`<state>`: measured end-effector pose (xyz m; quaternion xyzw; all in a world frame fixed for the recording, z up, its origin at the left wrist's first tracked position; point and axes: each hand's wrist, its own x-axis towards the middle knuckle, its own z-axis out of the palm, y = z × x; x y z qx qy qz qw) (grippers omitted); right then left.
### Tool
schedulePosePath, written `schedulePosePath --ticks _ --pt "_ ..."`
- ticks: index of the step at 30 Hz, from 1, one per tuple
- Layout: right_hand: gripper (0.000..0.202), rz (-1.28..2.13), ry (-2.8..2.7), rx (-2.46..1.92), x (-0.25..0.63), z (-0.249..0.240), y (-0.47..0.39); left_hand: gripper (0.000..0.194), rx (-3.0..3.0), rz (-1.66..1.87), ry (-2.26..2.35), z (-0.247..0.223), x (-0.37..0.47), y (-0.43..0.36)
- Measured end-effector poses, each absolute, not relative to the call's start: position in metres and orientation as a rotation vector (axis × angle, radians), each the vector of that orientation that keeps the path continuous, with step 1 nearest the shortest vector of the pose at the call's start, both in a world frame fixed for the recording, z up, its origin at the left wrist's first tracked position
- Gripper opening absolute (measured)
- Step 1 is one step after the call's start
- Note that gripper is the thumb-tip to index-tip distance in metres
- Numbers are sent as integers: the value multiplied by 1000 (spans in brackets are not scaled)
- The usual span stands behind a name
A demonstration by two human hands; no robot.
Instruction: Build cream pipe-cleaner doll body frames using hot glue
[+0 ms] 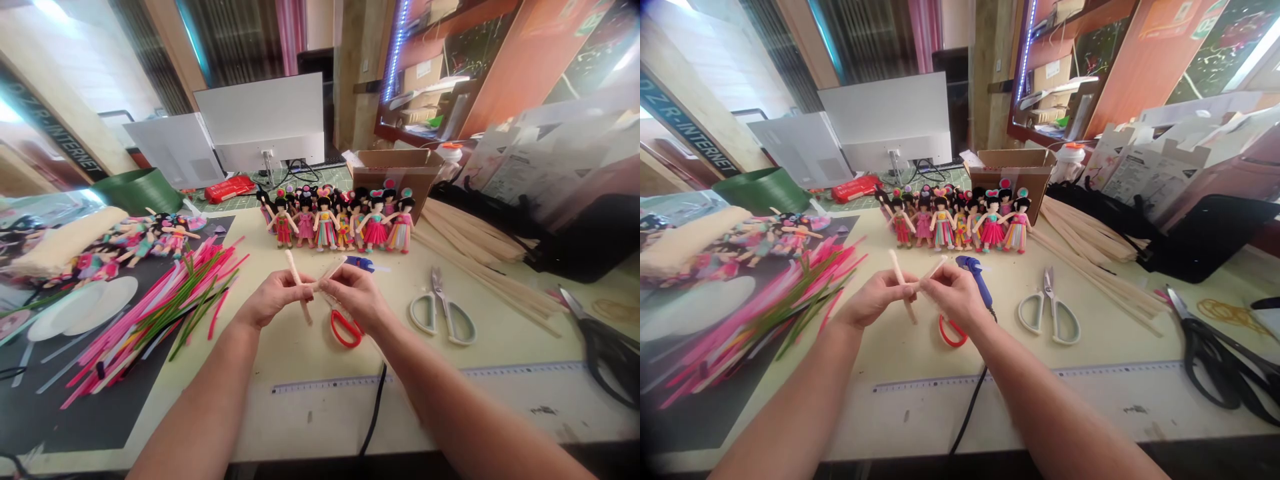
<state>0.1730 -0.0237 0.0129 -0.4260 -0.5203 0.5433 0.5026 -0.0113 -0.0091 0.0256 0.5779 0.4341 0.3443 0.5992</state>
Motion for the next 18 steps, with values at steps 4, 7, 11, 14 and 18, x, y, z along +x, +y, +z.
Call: schedulePosePath --ticks 4,7,11,14,18 --pt "27 1242 -1271 -1164 176 14 -21 30 1459 879 1142 25 -8 -13" --pt "27 1171 -1275 -1217 177 16 -21 31 1614 948 1219 24 -3 -18" --pt "27 1191 -1204 -1196 174 14 -20 20 2113 1142 1252 22 2 -22" --pt "28 1262 -1128 -1147 172 11 -20 20 2492 1148 1337 22 3 -25" --pt "28 1264 -1094 -1096 173 10 -21 35 2512 1038 1256 28 -2 -28"
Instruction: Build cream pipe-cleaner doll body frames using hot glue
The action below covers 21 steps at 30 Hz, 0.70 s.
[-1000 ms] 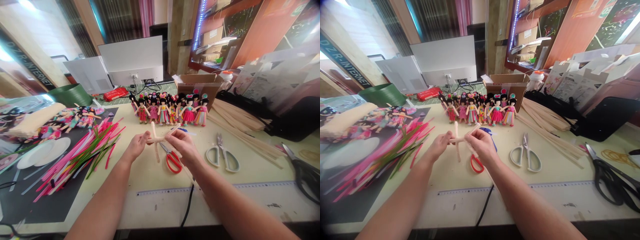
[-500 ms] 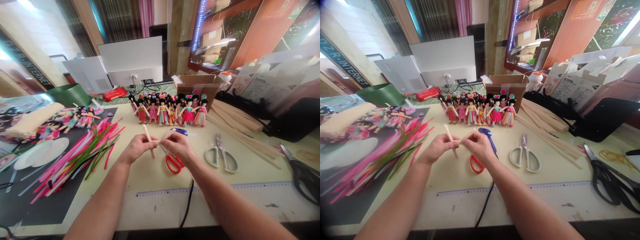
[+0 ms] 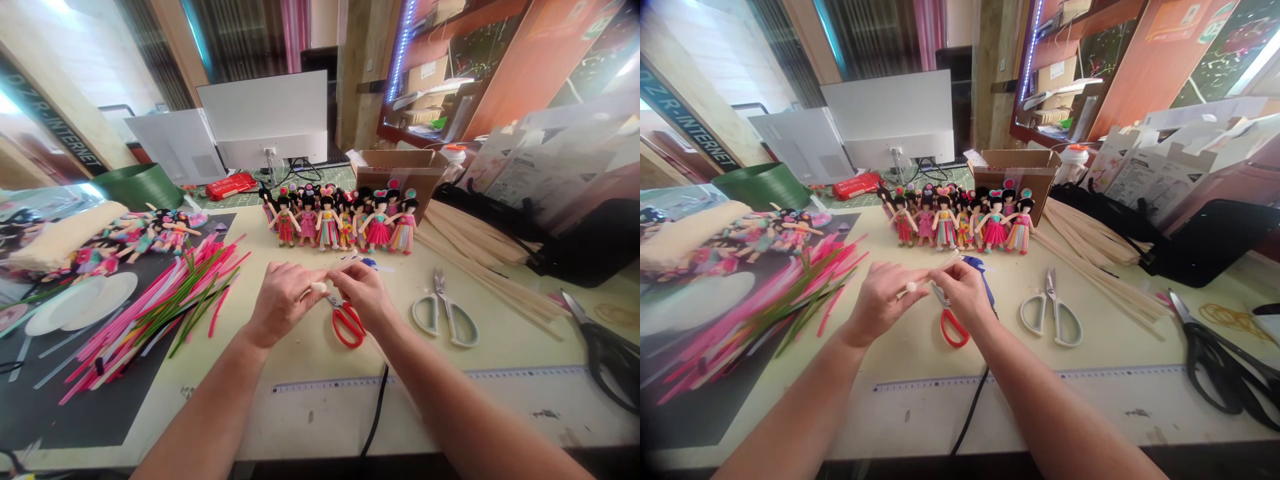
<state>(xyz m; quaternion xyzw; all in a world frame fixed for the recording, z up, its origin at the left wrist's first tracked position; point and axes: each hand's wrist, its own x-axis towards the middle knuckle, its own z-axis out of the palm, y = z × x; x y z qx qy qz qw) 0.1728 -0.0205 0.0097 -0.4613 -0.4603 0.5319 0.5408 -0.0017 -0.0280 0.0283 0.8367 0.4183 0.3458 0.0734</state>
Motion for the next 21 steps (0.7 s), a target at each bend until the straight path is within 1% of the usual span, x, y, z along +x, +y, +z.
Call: schedulePosePath --ticks 3,4,5,7,9,12,14,17,21 --pt "23 1242 -1121 -1058 174 11 -21 71 2140 1064 1067 33 -12 -25" --pt "22 1234 -1137 -1042 175 11 -21 79 1994 1082 1041 33 -16 -23" --pt "20 1226 -1162 -1021 175 11 -21 82 1875 1103 1049 33 -20 -20" --pt "16 1211 -1247 -967 175 11 -22 73 1767 1098 1152 31 -25 -13" --pt "13 1165 -1383 -896 175 10 -23 63 1790 972 1234 27 -26 -8" --pt "9 1013 -1634 -824 176 9 -26 61 1838 697 1165 24 -20 -7" --pt "9 899 -1765 -814 176 10 -28 60 1811 589 1042 23 -16 -9" --pt "13 837 -1824 -836 176 12 -30 53 1726 547 900 24 -13 -12" --pt "13 899 -1749 -841 176 12 -29 41 1634 593 865 28 -14 -12"
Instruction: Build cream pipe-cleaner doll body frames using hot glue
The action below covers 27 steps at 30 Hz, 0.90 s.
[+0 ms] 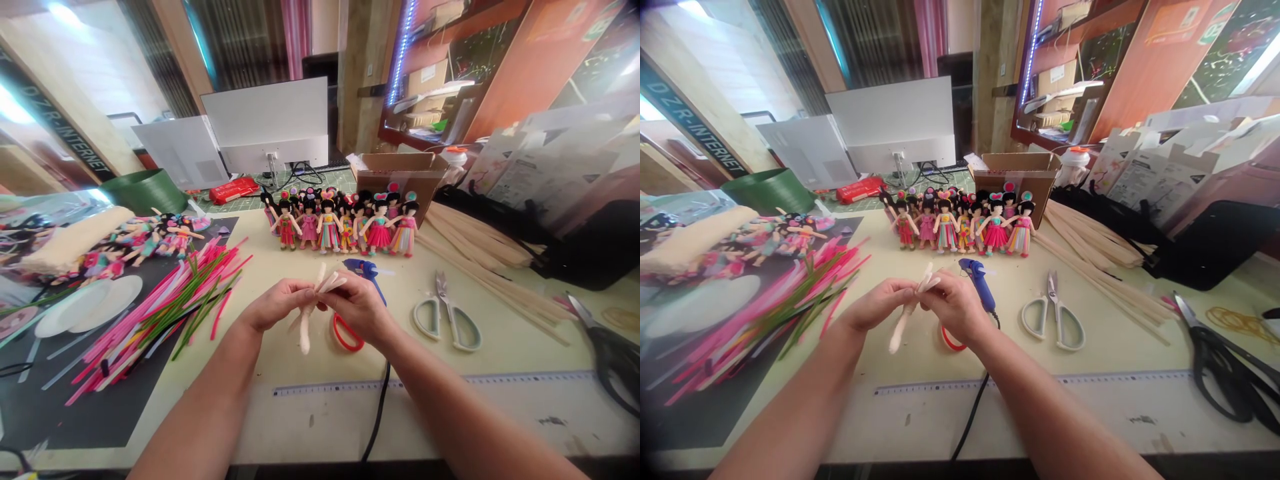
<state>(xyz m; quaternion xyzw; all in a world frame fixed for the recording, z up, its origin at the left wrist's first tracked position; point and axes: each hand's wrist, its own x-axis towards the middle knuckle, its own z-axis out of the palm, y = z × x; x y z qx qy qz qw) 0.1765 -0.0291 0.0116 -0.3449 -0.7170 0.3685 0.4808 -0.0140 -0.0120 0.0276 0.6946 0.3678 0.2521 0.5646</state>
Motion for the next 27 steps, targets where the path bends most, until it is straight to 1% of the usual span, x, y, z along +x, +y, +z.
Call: schedulePosePath --ticks 5,9,16,20,23,27 --pt "14 937 -1631 -868 177 10 -27 32 1542 614 869 28 -13 -12" --pt "13 918 -1596 -893 176 10 -27 31 1480 640 881 28 -11 -13" --pt "10 789 -1677 -943 177 14 -28 28 1365 722 959 29 -8 -14" --pt "8 709 -1684 -998 178 15 -29 33 1436 809 1083 27 -6 -16" --pt "12 729 -1650 -1040 178 14 -29 36 1516 831 1153 27 -3 -18" --pt "15 831 -1549 -1056 176 8 -26 30 1795 1008 1209 26 1 -19"
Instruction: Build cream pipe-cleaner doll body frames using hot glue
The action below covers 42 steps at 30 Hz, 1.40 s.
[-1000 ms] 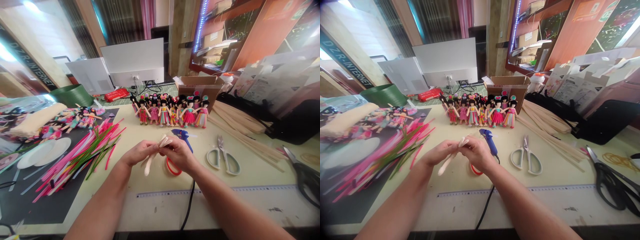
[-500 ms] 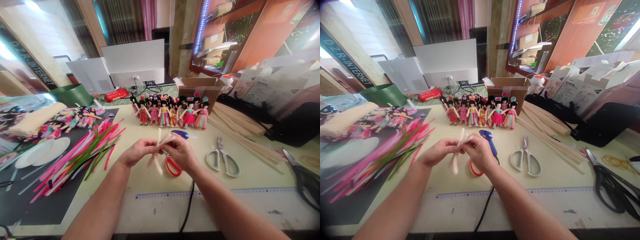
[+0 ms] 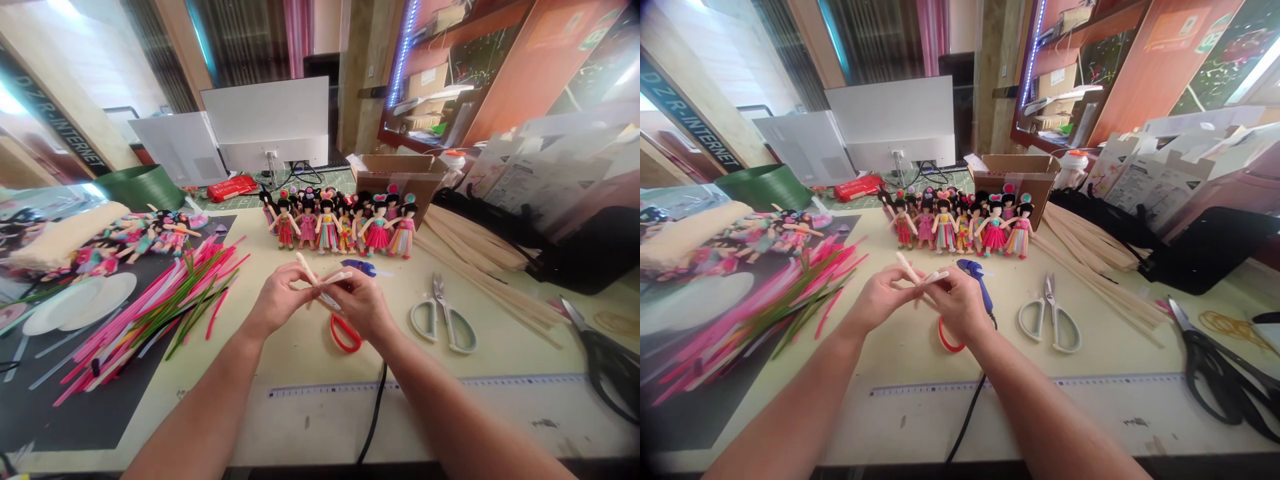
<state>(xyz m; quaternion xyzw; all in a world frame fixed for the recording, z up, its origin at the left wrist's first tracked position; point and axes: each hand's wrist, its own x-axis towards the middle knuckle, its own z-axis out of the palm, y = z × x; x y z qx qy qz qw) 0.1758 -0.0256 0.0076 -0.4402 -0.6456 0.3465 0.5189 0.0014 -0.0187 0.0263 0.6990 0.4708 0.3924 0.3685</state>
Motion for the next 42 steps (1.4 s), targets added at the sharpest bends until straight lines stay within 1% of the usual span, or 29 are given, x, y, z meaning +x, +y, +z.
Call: schedulePosePath --ticks 4,7,11,15,19,22,25,27,29,33,35,40,42 --pt "17 938 -1437 -1074 175 5 -22 18 2169 1212 1364 22 5 -19" --pt "22 1095 -1327 -1118 174 9 -21 12 2340 1289 1488 19 8 -21" --pt "23 1249 -1197 -1058 173 14 -23 11 2461 1297 1518 22 10 -28" --pt "21 1229 -1158 -1035 175 18 -22 23 2343 1313 1410 32 4 -31" --pt "20 1153 -1184 -983 178 19 -22 46 1814 1363 1532 36 -9 -22" --pt "17 1044 -1293 -917 179 18 -24 59 1550 1104 1533 31 -17 -12" --pt "12 904 -1457 -910 181 15 -28 69 1332 795 1247 24 -17 -7" --pt "8 827 -1545 -925 182 15 -30 72 1197 718 1039 19 -14 -7" --pt "6 798 -1599 -907 182 16 -31 68 1119 707 869 15 -9 -8" --pt "7 806 -1592 -849 183 18 -30 40 962 775 688 8 0 -10" --pt "10 852 -1559 -836 183 17 -29 32 853 825 631 5 3 -10" --pt "16 1058 -1486 -753 178 15 -30 40 727 840 609 7 6 -12" --pt "17 1147 -1449 -697 175 16 -31 38 715 847 633 9 8 -13"
